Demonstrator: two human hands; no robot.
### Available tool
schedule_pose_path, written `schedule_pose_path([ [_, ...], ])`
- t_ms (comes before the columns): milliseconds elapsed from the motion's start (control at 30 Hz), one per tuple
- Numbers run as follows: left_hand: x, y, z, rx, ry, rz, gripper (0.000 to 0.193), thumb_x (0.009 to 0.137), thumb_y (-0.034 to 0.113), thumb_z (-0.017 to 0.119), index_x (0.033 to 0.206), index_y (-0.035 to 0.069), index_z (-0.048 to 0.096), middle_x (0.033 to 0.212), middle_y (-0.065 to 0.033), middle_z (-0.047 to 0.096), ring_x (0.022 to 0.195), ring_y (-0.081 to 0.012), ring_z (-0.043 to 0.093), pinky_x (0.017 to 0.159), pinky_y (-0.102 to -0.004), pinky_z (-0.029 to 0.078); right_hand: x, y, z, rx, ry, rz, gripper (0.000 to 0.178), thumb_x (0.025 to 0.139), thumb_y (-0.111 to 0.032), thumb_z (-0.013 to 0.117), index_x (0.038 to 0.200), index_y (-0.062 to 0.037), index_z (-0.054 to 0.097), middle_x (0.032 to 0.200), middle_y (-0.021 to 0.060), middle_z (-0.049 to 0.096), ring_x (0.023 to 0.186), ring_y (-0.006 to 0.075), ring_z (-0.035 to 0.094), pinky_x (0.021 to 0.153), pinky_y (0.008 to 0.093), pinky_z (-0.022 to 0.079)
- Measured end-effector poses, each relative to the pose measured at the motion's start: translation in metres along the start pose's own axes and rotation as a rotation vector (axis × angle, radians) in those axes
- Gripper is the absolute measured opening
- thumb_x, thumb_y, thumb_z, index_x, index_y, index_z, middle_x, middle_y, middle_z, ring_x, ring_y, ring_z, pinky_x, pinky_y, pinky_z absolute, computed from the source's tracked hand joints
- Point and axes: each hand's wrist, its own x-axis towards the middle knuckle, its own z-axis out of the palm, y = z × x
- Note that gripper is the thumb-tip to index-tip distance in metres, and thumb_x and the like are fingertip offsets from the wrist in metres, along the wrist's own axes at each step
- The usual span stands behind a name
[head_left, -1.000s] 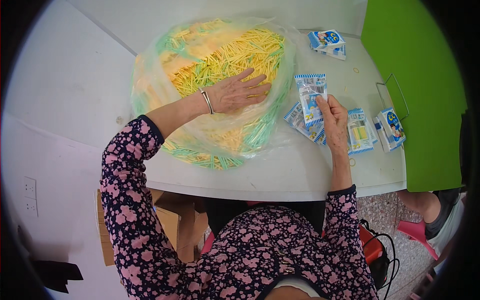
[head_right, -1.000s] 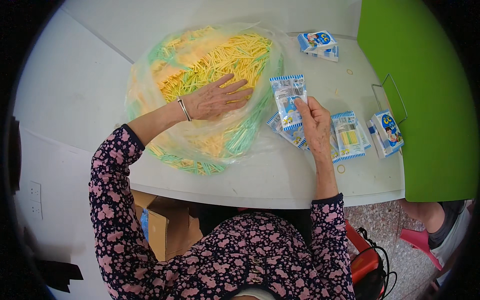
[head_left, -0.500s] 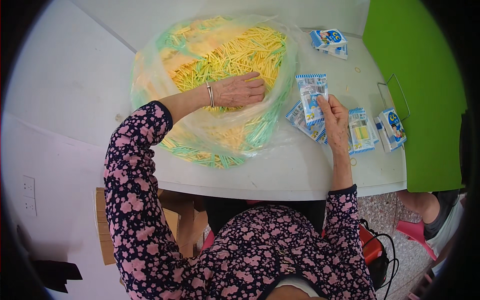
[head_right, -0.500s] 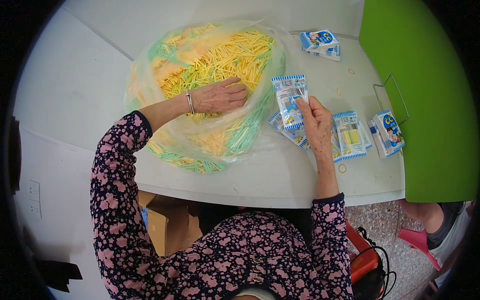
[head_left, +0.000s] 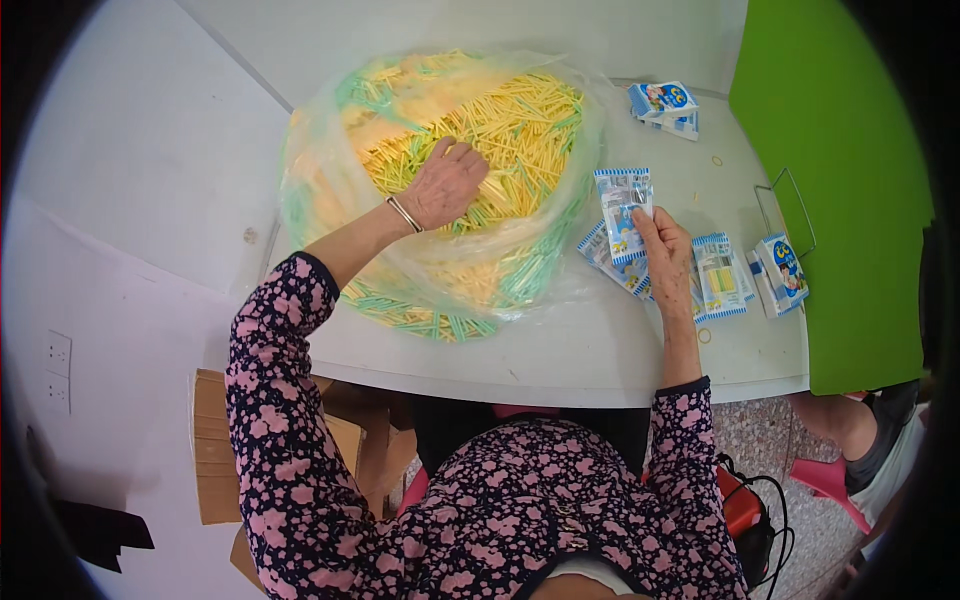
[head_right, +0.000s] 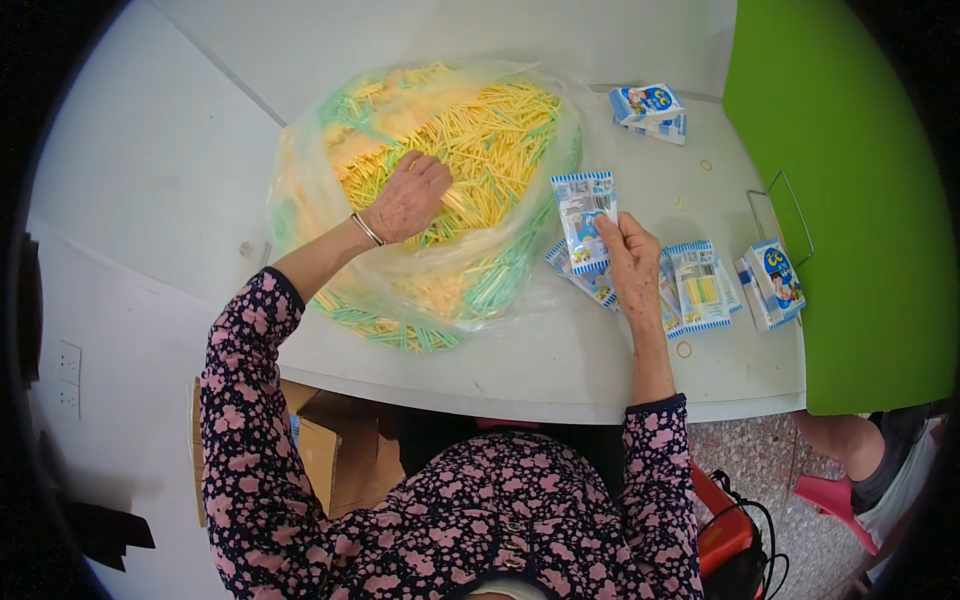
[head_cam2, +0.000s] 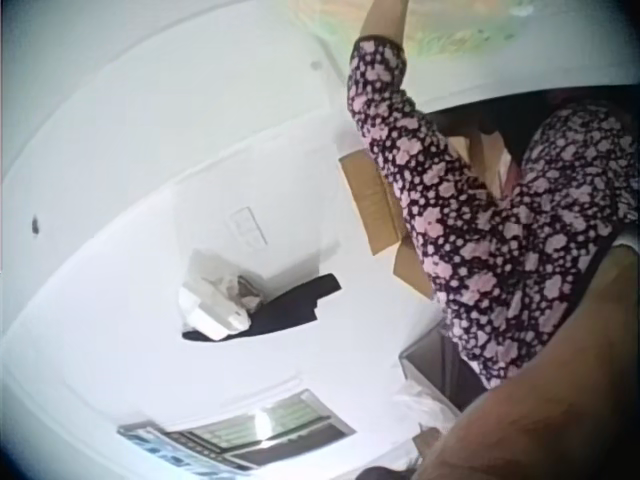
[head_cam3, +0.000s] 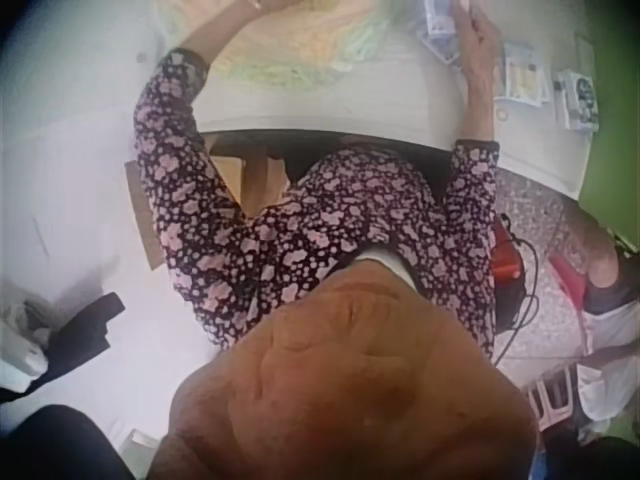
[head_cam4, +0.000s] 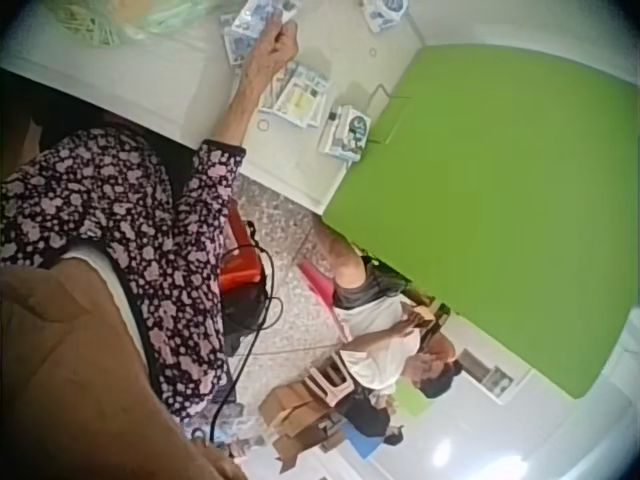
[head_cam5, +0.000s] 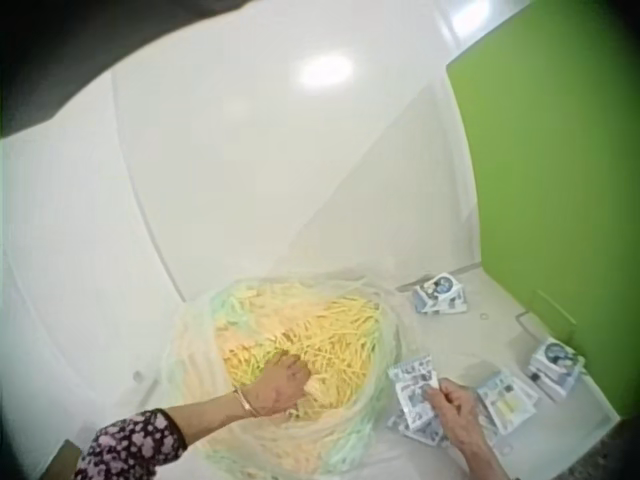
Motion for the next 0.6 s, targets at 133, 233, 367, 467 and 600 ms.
schedule_pose_path([
  [133, -0.014, -0.003, 0.007, -0.323, -0.035, -0.473, 0.016, 0.08, 0.018, 0.052, 0.086, 0.004, 0.051, 0.083, -0.0095, 0.055, 0.085, -0.0255, 0.051, 0.082, -0.0403, 0.038, 0.0, -0.002, 0.006, 0.02, -0.017, 0.028, 0.023, 0.089, -0.023, 0.054, 0.075, -0.0059, 0.057, 0.062, -0.0081, 0.047, 0.055, -0.001, 0.034, 0.048, 0.0164, 0.027],
  [233, -0.017, -0.01, 0.004, -0.726, -0.069, -0.774, 0.02, 0.084, 0.022, 0.05, 0.089, 0.003, 0.051, 0.083, -0.0082, 0.057, 0.083, -0.0221, 0.053, 0.078, -0.0376, 0.039, -0.001, -0.014, 0.021, 0.196, -0.038, 0.078, 0.021, 0.089, -0.022, 0.054, 0.075, -0.0066, 0.057, 0.063, -0.0084, 0.048, 0.054, -0.0016, 0.035, 0.049, 0.0161, 0.028],
  [367, -0.013, -0.018, -0.022, -1.371, 0.06, -1.069, 0.021, 0.085, 0.023, 0.05, 0.088, 0.002, 0.051, 0.088, -0.0077, 0.059, 0.078, -0.0169, 0.055, 0.073, -0.0331, 0.045, 0.015, -0.018, 0.04, 0.291, -0.124, 0.011, 0.017, 0.089, -0.019, 0.053, 0.08, -0.0065, 0.058, 0.069, -0.0068, 0.052, 0.059, -0.0018, 0.04, 0.053, 0.016, 0.034],
  [467, -0.019, -0.025, -0.019, -1.755, 0.186, -1.132, 0.019, 0.086, 0.018, 0.051, 0.085, 0.001, 0.058, 0.088, -0.0109, 0.062, 0.08, -0.018, 0.058, 0.071, -0.0322, 0.049, 0.041, -0.031, 0.068, 0.396, -0.201, -0.021, 0.014, 0.088, -0.018, 0.054, 0.088, -0.005, 0.059, 0.078, -0.0036, 0.057, 0.068, 0.0008, 0.048, 0.061, 0.018, 0.039],
  [600, -0.015, -0.018, -0.032, -2.067, 0.127, -0.997, 0.015, 0.087, 0.016, 0.051, 0.087, 0.002, 0.056, 0.089, -0.0126, 0.061, 0.077, -0.0201, 0.059, 0.07, -0.0312, 0.05, 0.081, -0.05, 0.112, 0.621, -0.286, 0.069, 0.02, 0.087, -0.016, 0.055, 0.1, -0.001, 0.058, 0.093, 0.0024, 0.061, 0.084, 0.0092, 0.057, 0.074, 0.0241, 0.045],
])
